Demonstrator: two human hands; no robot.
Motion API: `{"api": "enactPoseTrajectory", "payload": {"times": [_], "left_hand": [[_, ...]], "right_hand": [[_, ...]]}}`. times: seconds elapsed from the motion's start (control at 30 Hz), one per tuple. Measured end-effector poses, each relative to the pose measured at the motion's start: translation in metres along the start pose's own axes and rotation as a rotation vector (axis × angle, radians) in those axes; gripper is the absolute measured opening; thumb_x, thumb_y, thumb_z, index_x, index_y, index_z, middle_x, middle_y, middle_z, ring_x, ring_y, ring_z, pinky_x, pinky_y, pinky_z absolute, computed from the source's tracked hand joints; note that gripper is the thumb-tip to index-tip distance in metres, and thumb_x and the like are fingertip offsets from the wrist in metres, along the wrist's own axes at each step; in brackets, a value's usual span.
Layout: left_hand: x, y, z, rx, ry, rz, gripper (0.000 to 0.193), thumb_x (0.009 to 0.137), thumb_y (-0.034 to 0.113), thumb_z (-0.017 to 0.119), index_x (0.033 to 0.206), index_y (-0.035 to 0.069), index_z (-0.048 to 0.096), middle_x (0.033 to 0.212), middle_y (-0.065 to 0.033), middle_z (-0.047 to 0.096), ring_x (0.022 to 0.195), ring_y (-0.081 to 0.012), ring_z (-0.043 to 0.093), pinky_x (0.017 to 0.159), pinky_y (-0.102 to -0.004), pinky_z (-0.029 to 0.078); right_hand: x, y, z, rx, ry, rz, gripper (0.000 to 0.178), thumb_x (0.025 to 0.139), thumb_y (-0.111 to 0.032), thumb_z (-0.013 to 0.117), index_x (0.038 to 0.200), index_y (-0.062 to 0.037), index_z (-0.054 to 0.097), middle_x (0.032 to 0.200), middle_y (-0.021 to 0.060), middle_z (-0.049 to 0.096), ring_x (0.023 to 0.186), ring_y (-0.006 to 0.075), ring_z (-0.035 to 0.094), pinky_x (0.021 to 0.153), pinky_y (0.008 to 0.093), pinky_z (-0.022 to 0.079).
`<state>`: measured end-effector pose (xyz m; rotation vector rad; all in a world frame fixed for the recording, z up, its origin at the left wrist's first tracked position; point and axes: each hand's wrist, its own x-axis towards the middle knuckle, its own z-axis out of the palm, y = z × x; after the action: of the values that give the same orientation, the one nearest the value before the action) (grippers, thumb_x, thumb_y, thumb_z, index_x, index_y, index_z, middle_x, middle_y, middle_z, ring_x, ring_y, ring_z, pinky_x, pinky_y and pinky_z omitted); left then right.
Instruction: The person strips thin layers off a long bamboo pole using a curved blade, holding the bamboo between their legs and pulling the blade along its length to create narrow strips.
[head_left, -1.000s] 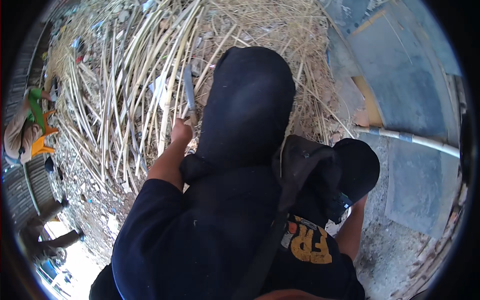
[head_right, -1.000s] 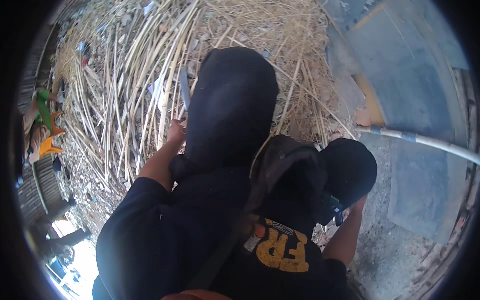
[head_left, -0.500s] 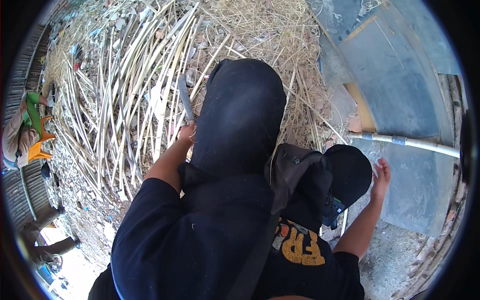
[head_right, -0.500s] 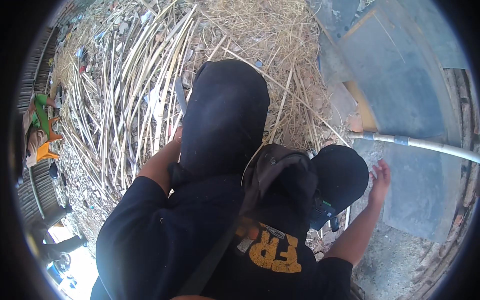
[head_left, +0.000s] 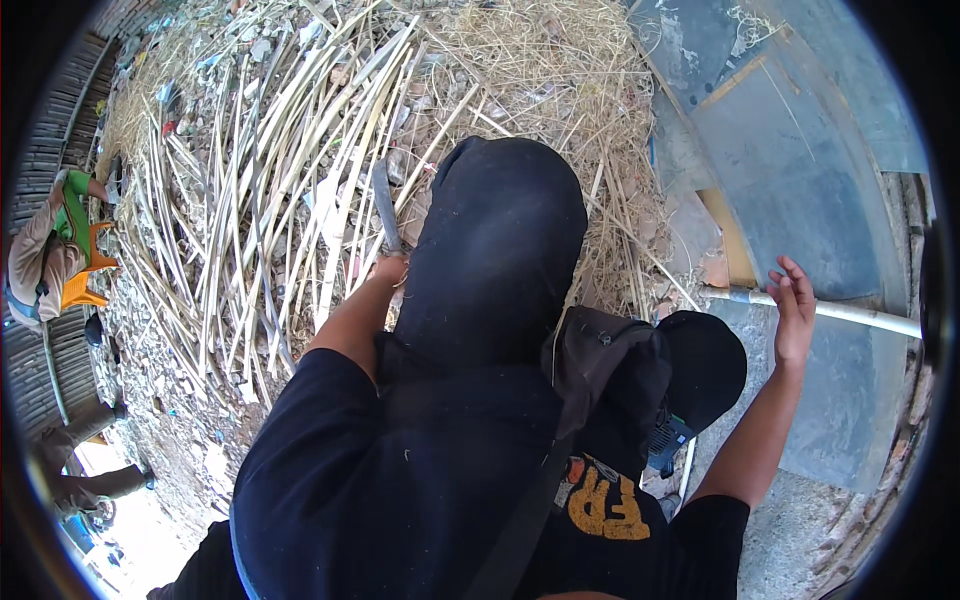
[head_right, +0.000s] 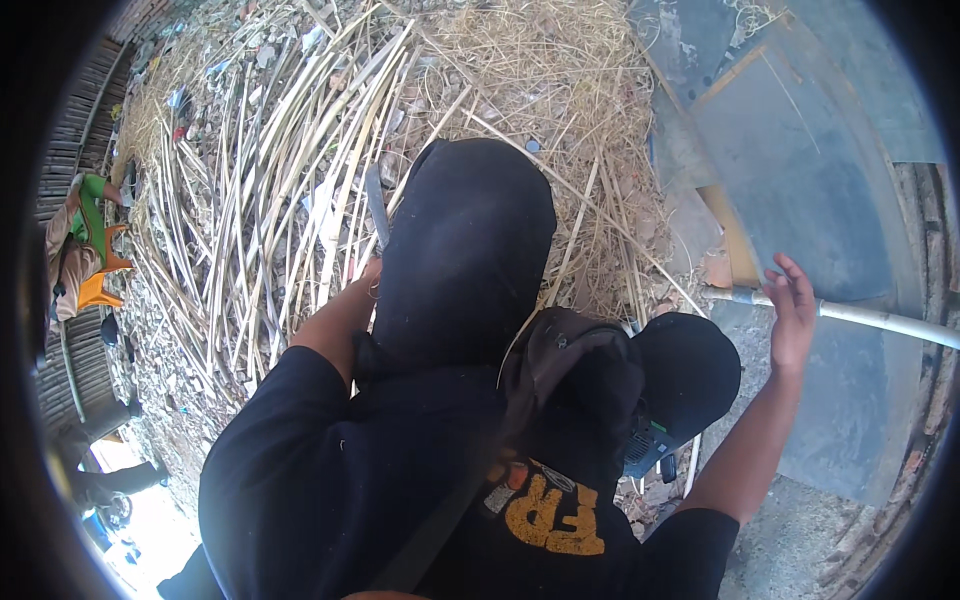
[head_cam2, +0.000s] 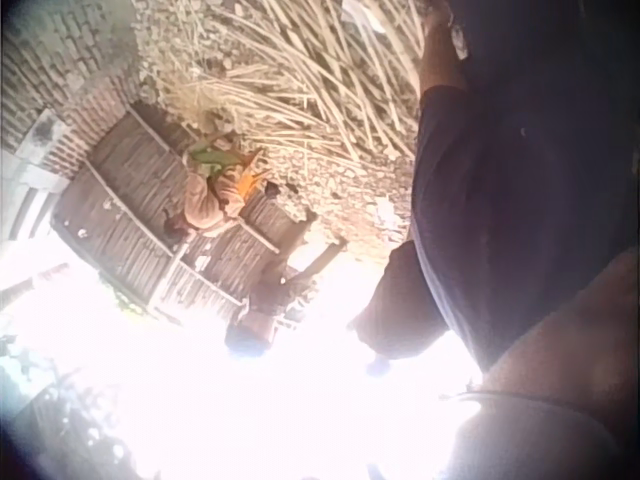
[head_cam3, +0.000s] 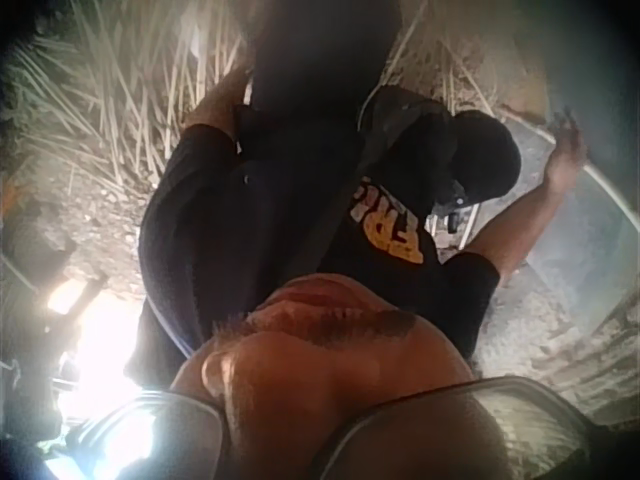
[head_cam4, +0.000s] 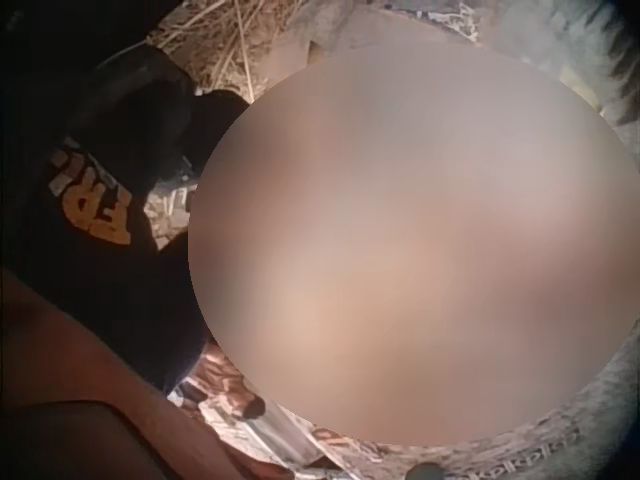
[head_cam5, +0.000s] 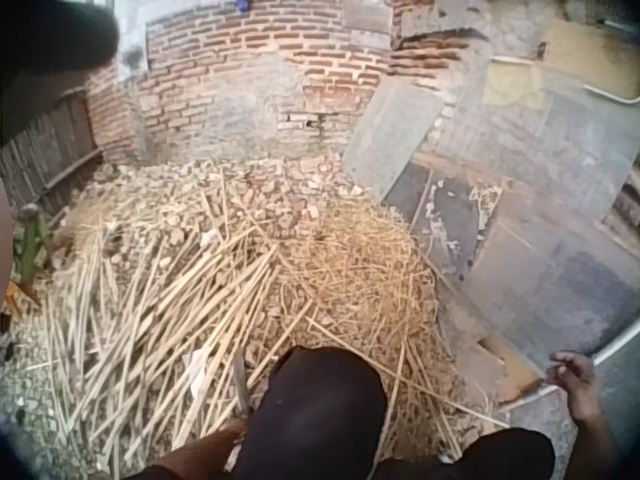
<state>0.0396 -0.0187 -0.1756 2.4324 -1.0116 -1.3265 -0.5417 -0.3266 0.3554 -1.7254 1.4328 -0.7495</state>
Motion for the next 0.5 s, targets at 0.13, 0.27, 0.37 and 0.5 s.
{"api": "enactPoseTrajectory", "payload": {"times": [0.13, 0.27, 0.37, 0.5], "left_hand": [[-0.07, 0.074, -0.032, -0.076, 0.072, -0.183, 0.034, 0.091, 0.04, 0.059, 0.122, 0.031, 0.07, 0.129, -0.0261, 0.053, 0.124, -0.0433, 0.054, 0.104, -0.0484, 0.045], [-0.082, 0.054, -0.03, 0.03, 0.372, -0.021, 0.027, 0.087, 0.028, 0.066, 0.113, 0.028, 0.074, 0.122, -0.0221, 0.055, 0.116, -0.0407, 0.057, 0.102, -0.0444, 0.047], [-0.129, 0.112, -0.065, -0.05, 0.503, -0.103, 0.024, 0.082, 0.016, 0.066, 0.102, 0.023, 0.076, 0.11, -0.0194, 0.059, 0.106, -0.0359, 0.059, 0.094, -0.0437, 0.049], [-0.139, 0.12, -0.092, -0.312, 0.632, 0.055, 0.023, 0.086, 0.016, 0.056, 0.104, 0.012, 0.07, 0.097, -0.0188, 0.063, 0.09, -0.0309, 0.063, 0.086, -0.0414, 0.051]], "right_hand": [[0.015, -0.015, 0.017, -0.086, -0.105, -0.025, 0.036, 0.102, -0.018, 0.051, 0.135, -0.0028, 0.056, 0.134, 0.0073, 0.058, 0.115, 0.0172, 0.057, 0.097, 0.0319, 0.046], [0.044, -0.039, 0.043, -0.098, -0.215, -0.083, 0.035, 0.102, -0.017, 0.051, 0.134, -0.0026, 0.057, 0.132, 0.0072, 0.059, 0.113, 0.0165, 0.058, 0.097, 0.0321, 0.047], [0.061, -0.026, 0.055, -0.104, -0.265, -0.06, 0.035, 0.101, -0.017, 0.052, 0.133, -0.0027, 0.057, 0.13, 0.0061, 0.06, 0.112, 0.016, 0.058, 0.096, 0.032, 0.047], [0.081, -0.012, 0.079, -0.044, -0.357, -0.045, 0.033, 0.101, -0.018, 0.054, 0.13, -0.0045, 0.059, 0.126, 0.005, 0.062, 0.109, 0.0154, 0.06, 0.094, 0.0315, 0.048]]}}
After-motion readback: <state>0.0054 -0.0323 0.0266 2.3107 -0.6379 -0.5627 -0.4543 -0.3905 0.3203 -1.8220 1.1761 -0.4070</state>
